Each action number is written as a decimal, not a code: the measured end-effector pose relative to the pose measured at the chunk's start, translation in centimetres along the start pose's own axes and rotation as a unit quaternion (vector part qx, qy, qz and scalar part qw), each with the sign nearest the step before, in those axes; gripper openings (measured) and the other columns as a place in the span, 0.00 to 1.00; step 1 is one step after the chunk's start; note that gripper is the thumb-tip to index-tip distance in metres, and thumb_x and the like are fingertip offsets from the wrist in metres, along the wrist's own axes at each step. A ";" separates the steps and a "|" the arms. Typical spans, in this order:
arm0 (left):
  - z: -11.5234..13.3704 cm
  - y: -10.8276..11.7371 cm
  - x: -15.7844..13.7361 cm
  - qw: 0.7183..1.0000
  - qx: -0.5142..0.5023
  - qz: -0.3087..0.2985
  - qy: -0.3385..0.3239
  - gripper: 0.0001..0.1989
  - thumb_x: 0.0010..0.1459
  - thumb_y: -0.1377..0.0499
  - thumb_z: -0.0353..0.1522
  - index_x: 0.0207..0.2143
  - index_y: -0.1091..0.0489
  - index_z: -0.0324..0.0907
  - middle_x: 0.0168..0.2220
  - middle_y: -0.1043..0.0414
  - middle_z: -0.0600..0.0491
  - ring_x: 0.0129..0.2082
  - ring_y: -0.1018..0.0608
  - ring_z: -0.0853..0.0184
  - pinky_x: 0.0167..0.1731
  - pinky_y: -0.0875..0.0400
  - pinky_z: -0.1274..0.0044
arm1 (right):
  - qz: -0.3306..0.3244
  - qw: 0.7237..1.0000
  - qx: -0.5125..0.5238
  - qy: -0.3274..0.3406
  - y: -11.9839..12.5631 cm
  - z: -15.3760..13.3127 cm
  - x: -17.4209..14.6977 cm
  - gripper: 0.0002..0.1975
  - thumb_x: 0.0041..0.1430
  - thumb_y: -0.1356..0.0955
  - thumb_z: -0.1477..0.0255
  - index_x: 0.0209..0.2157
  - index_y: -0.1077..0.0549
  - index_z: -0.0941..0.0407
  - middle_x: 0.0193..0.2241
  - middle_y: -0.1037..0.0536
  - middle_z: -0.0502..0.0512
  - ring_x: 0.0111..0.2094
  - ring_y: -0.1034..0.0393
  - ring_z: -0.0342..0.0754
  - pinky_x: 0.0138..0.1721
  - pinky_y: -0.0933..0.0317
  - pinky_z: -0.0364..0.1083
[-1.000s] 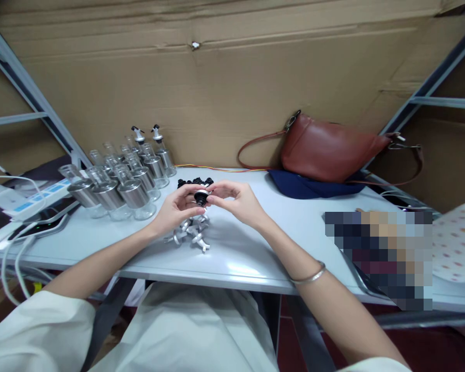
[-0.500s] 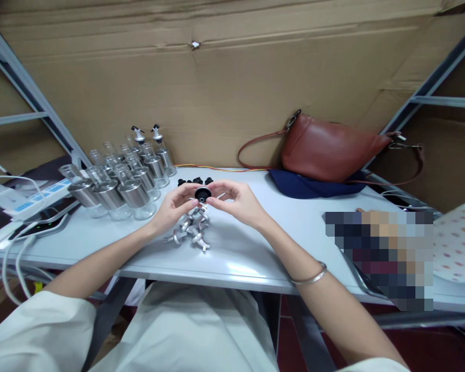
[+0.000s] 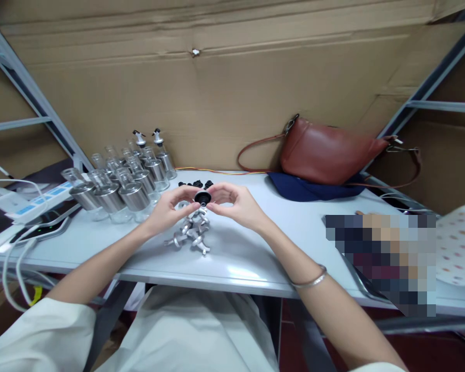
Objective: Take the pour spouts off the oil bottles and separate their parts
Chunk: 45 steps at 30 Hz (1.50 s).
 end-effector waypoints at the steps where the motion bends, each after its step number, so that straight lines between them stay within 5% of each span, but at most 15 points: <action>1: 0.2 0.2 0.1 1.000 0.016 -0.006 -0.006 0.15 0.55 0.40 0.36 0.44 0.30 0.39 0.38 0.25 0.49 0.36 0.24 0.68 0.38 0.29 0.77 | -0.003 1.000 0.013 -0.002 -0.1 0.0 0.0 0.16 0.46 0.26 0.65 0.36 0.28 0.57 0.30 0.22 0.53 0.31 0.27 0.46 0.39 0.30 0.48; 9: 2.4 3.5 0.7 0.967 0.229 -0.069 -0.082 0.15 0.58 0.42 0.37 0.47 0.31 0.44 0.46 0.29 0.49 0.44 0.26 0.65 0.43 0.30 0.74 | 0.019 0.999 0.025 0.011 -0.2 0.1 0.0 0.17 0.44 0.25 0.67 0.36 0.29 0.56 0.31 0.22 0.53 0.31 0.26 0.45 0.39 0.29 0.47; 13: 4.4 7.4 -0.6 0.923 0.300 0.191 -0.145 0.15 0.58 0.42 0.37 0.47 0.32 0.45 0.49 0.32 0.51 0.52 0.31 0.62 0.52 0.35 0.68 | 0.047 0.999 0.005 0.026 0.0 0.0 0.1 0.17 0.44 0.26 0.65 0.35 0.30 0.56 0.31 0.22 0.53 0.31 0.27 0.45 0.38 0.29 0.47; 15: 4.4 8.7 -1.6 0.895 0.314 0.300 -0.101 0.18 0.58 0.43 0.36 0.51 0.36 0.48 0.52 0.35 0.52 0.54 0.33 0.60 0.54 0.37 0.67 | 0.050 0.998 0.002 0.034 0.1 0.0 0.1 0.16 0.45 0.26 0.64 0.35 0.30 0.56 0.31 0.23 0.53 0.31 0.26 0.45 0.38 0.29 0.47; 17: 3.6 9.4 -2.5 0.880 0.328 0.342 -0.032 0.20 0.58 0.43 0.36 0.53 0.38 0.49 0.53 0.36 0.50 0.55 0.33 0.59 0.55 0.38 0.66 | 0.050 0.998 0.004 0.042 0.1 -0.1 0.2 0.16 0.45 0.26 0.64 0.35 0.30 0.56 0.32 0.23 0.54 0.32 0.26 0.45 0.39 0.29 0.47; 23: 0.9 9.4 -3.5 0.878 0.351 0.311 0.097 0.19 0.57 0.46 0.32 0.52 0.38 0.43 0.50 0.34 0.46 0.46 0.26 0.60 0.47 0.31 0.67 | 0.055 0.997 -0.006 0.050 0.1 -0.2 0.2 0.17 0.46 0.26 0.63 0.36 0.30 0.56 0.34 0.23 0.55 0.34 0.26 0.46 0.39 0.29 0.47; 28: 1.5 9.0 -4.5 0.874 0.335 0.324 0.136 0.16 0.56 0.45 0.35 0.47 0.36 0.42 0.42 0.30 0.48 0.40 0.25 0.61 0.41 0.30 0.70 | 0.056 0.996 -0.008 0.069 0.3 -0.3 0.0 0.15 0.47 0.27 0.68 0.37 0.30 0.56 0.33 0.22 0.55 0.33 0.26 0.45 0.40 0.29 0.46; 36: 3.5 7.3 -7.5 0.904 0.268 0.314 0.115 0.12 0.54 0.42 0.41 0.38 0.34 0.44 0.37 0.31 0.53 0.38 0.27 0.64 0.39 0.32 0.73 | 0.073 0.994 -0.026 0.075 0.2 -1.0 -0.1 0.17 0.46 0.26 0.62 0.36 0.29 0.56 0.33 0.22 0.55 0.33 0.26 0.46 0.42 0.29 0.48; 41: 4.4 5.6 -9.0 0.964 0.067 0.248 0.072 0.11 0.56 0.42 0.36 0.39 0.40 0.44 0.38 0.33 0.53 0.37 0.24 0.65 0.37 0.29 0.73 | 0.086 0.992 -0.023 0.091 0.3 -1.0 -0.1 0.16 0.46 0.26 0.63 0.36 0.27 0.55 0.34 0.22 0.54 0.34 0.26 0.46 0.41 0.29 0.47; 45: 5.0 3.4 -9.1 0.977 -0.051 0.205 0.009 0.14 0.58 0.44 0.32 0.46 0.43 0.47 0.39 0.31 0.52 0.35 0.24 0.65 0.38 0.28 0.70 | 0.090 0.991 -0.041 0.089 0.2 -1.1 -0.1 0.18 0.47 0.27 0.62 0.41 0.25 0.53 0.38 0.21 0.55 0.36 0.26 0.48 0.42 0.29 0.50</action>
Point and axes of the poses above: each hand's wrist, its own x-axis towards the middle knuckle, its own y-axis out of the back of the hand, z = x × y, the point moved 1 cm from there along x, towards the middle knuckle
